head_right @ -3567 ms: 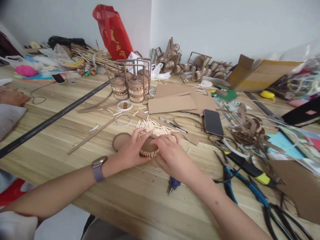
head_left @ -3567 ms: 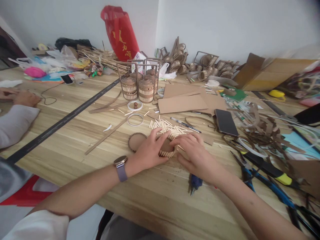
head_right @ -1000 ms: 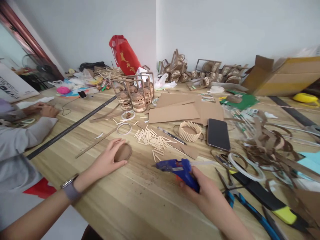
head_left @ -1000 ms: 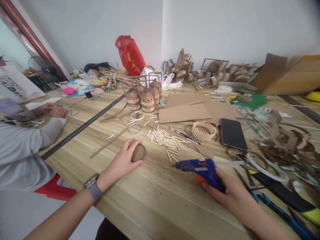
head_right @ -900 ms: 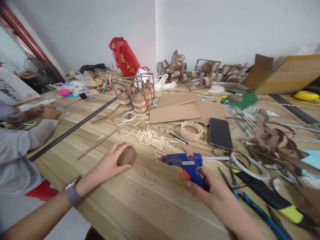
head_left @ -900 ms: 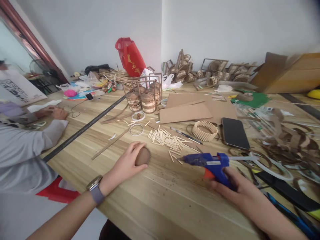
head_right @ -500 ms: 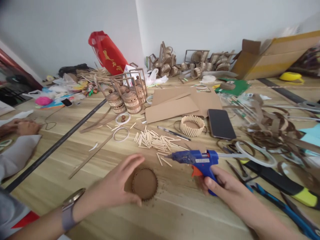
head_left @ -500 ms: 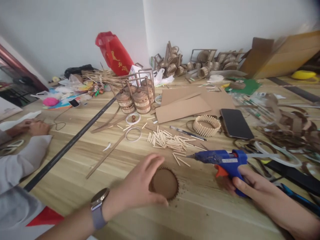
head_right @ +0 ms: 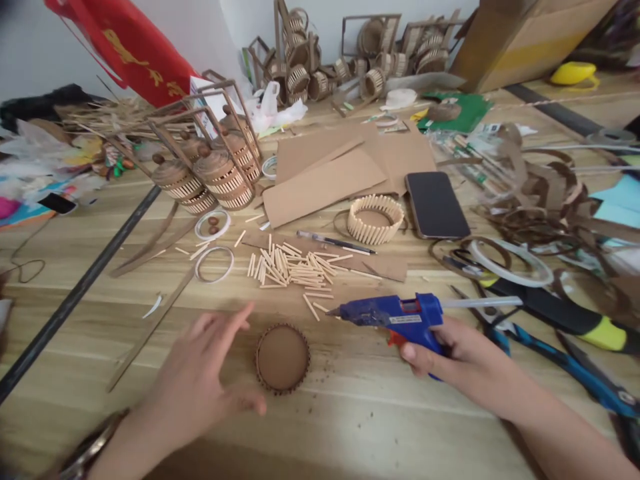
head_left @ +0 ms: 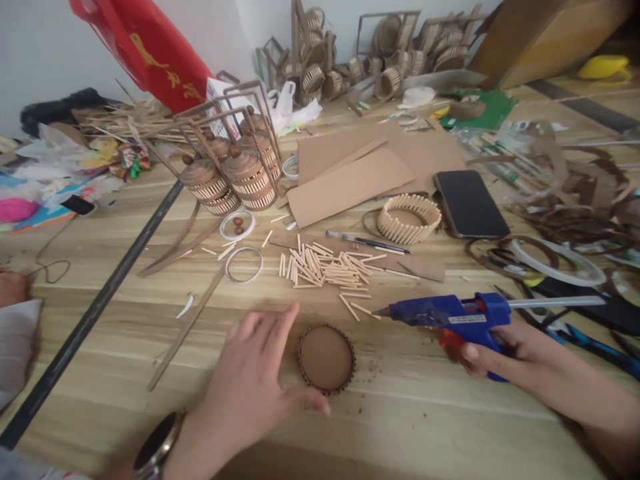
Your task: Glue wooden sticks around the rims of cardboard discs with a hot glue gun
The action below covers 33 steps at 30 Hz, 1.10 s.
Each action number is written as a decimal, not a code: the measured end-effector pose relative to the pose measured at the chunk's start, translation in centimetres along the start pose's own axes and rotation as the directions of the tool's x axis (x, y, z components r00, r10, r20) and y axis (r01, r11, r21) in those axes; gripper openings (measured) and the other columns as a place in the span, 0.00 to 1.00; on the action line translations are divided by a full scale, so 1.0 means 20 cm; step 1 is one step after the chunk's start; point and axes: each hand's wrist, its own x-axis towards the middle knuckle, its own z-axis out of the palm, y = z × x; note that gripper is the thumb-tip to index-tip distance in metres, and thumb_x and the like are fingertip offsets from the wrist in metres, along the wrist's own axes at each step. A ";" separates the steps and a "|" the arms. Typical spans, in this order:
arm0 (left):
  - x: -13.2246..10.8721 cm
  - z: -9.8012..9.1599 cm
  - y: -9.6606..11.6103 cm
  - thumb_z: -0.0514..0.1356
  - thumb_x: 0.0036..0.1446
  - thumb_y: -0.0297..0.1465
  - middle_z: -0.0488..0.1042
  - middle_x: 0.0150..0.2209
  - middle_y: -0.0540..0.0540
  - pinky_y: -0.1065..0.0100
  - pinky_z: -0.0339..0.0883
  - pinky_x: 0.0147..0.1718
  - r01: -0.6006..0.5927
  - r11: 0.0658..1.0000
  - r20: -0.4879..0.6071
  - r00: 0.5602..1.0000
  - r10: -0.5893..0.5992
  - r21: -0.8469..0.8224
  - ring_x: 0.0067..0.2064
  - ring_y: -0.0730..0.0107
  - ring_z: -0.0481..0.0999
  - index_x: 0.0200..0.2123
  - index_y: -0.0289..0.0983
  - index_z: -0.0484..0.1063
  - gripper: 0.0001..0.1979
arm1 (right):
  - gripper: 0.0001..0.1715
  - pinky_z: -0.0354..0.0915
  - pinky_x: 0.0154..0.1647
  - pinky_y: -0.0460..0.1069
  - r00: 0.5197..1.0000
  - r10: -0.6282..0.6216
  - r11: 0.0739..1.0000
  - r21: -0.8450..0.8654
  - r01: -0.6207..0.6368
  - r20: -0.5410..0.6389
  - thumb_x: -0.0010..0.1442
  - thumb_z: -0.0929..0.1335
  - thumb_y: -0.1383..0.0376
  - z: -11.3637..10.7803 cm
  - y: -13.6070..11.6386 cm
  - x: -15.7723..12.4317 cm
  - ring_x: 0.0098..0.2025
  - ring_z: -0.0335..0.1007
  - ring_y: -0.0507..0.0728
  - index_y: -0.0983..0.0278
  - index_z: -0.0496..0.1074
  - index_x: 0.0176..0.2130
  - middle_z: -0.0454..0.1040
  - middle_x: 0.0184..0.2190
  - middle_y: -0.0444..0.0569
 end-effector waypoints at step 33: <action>0.26 0.13 0.44 0.47 0.56 0.62 0.76 0.25 0.43 0.68 0.72 0.21 0.763 -0.076 0.708 0.628 0.324 -0.642 0.21 0.66 0.77 0.36 0.32 0.72 0.37 | 0.24 0.69 0.39 0.49 0.991 -0.110 0.556 0.821 0.129 -0.082 0.40 0.81 0.59 0.19 -0.05 -0.08 0.40 0.76 0.58 0.60 0.77 0.38 0.81 0.35 0.47</action>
